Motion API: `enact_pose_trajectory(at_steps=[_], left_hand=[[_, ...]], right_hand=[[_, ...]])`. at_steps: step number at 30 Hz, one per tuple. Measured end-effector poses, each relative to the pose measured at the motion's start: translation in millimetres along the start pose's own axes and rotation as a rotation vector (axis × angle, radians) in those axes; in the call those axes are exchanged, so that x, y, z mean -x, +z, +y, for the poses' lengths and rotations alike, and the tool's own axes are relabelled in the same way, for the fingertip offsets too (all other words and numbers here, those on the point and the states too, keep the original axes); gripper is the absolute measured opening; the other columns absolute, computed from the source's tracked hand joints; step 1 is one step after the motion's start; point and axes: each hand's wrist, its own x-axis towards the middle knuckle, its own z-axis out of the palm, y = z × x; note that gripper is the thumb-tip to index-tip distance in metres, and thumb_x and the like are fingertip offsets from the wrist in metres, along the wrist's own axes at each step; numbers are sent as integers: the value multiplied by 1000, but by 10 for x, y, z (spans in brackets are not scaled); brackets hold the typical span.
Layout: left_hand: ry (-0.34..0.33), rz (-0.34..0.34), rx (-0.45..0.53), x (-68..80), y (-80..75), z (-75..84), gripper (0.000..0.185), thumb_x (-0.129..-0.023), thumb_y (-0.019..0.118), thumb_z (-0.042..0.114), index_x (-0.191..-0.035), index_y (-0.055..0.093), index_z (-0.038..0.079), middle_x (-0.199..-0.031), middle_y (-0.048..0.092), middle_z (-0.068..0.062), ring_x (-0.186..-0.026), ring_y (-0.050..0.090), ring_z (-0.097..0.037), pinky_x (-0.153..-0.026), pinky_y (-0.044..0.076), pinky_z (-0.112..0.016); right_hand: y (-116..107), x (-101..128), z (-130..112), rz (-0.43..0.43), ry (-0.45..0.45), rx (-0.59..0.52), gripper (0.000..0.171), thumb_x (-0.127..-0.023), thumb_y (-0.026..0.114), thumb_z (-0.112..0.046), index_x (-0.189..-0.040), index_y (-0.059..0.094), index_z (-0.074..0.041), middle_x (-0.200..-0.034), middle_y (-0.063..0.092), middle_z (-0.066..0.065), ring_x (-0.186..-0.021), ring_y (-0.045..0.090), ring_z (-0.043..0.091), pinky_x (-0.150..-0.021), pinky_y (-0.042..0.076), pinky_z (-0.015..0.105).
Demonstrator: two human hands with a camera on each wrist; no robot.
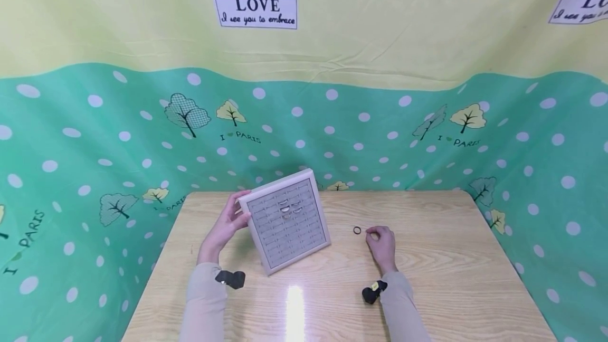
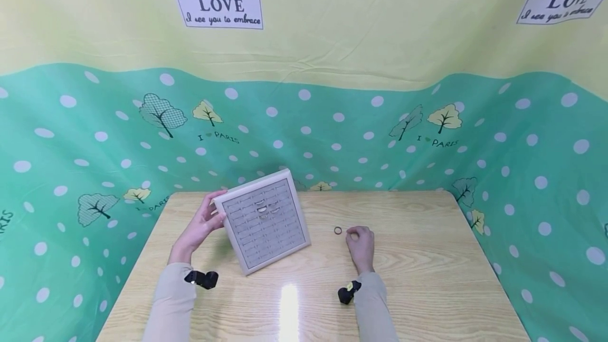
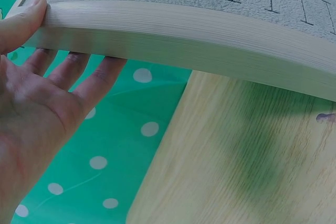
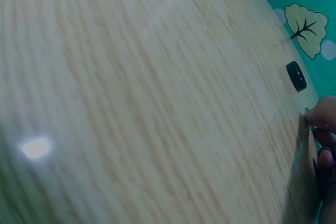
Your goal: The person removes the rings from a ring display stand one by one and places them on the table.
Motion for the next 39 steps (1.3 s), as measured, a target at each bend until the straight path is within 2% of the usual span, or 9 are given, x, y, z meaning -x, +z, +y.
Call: enact_pose_trajectory(at_steps=[4, 9, 17, 22, 27, 29, 34, 39], left_hand=[[2, 0, -2, -4, -1, 0, 54, -96, 55, 3, -144, 30, 9, -137, 42, -27, -112, 58, -16, -85, 52, -39], [10, -6, -3, -1, -5, -6, 54, -96, 55, 3, -143, 30, 8, -137, 41, -29, -111, 58, -17, -84, 52, -40], [5, 4, 1, 1, -3, -5, 56, -96, 56, 2, -144, 29, 8, -135, 45, -23, -111, 58, -17, -84, 53, -40], [-14, 7, 3, 3, 0, 14, 56, -96, 54, 0, -145, 30, 10, -136, 45, -22, -111, 58, -16, -86, 52, -41], [-21, 6, 8, 3, -1, 30, 56, -96, 54, -1, -145, 30, 11, -136, 44, -25, -111, 59, -16, -86, 52, -42], [-24, 7, 9, 5, 1, 34, 55, -96, 54, -1, -144, 30, 11, -136, 44, -26, -111, 59, -17, -86, 52, -42], [-34, 9, 10, 7, 7, 33, 55, -96, 54, -1, -144, 30, 11, -136, 44, -24, -111, 59, -16, -86, 52, -41], [-34, 12, 4, -8, 11, 25, 55, -96, 53, -2, -144, 30, 12, -134, 46, -24, -110, 59, -17, -86, 52, -42]], right_hand=[[8, 5, 7, 18, -19, -5, 8, -79, 69, 3, -87, 70, 3, -96, 62, 21, -97, 52, 38, -87, 38, 48], [-2, 7, -12, 6, 8, -39, 11, -80, 69, 3, -90, 70, 4, -96, 61, 20, -96, 54, 36, -87, 41, 47], [-32, -14, -106, -25, 108, -100, 22, -83, 66, 1, -105, 67, 4, -97, 57, 16, -87, 53, 26, -73, 45, 32], [-27, 15, -218, -32, 90, -149, 25, -80, 67, 3, -105, 66, 4, -94, 55, 16, -83, 52, 25, -68, 44, 28], [45, 71, -352, 1, 18, -230, 22, -79, 65, 2, -101, 66, 4, -94, 56, 15, -77, 51, 20, -62, 42, 25], [75, 78, -422, -3, 1, -251, 22, -81, 65, 0, -102, 65, 4, -98, 57, 15, -77, 52, 19, -61, 42, 24], [124, 51, -625, -67, 49, -267, 23, -85, 65, 1, -108, 66, 2, -108, 58, 15, -84, 56, 23, -67, 47, 27], [167, 9, -782, -103, 57, -267, 23, -85, 66, 2, -108, 65, 0, -108, 61, 13, -82, 56, 21, -68, 48, 25]])
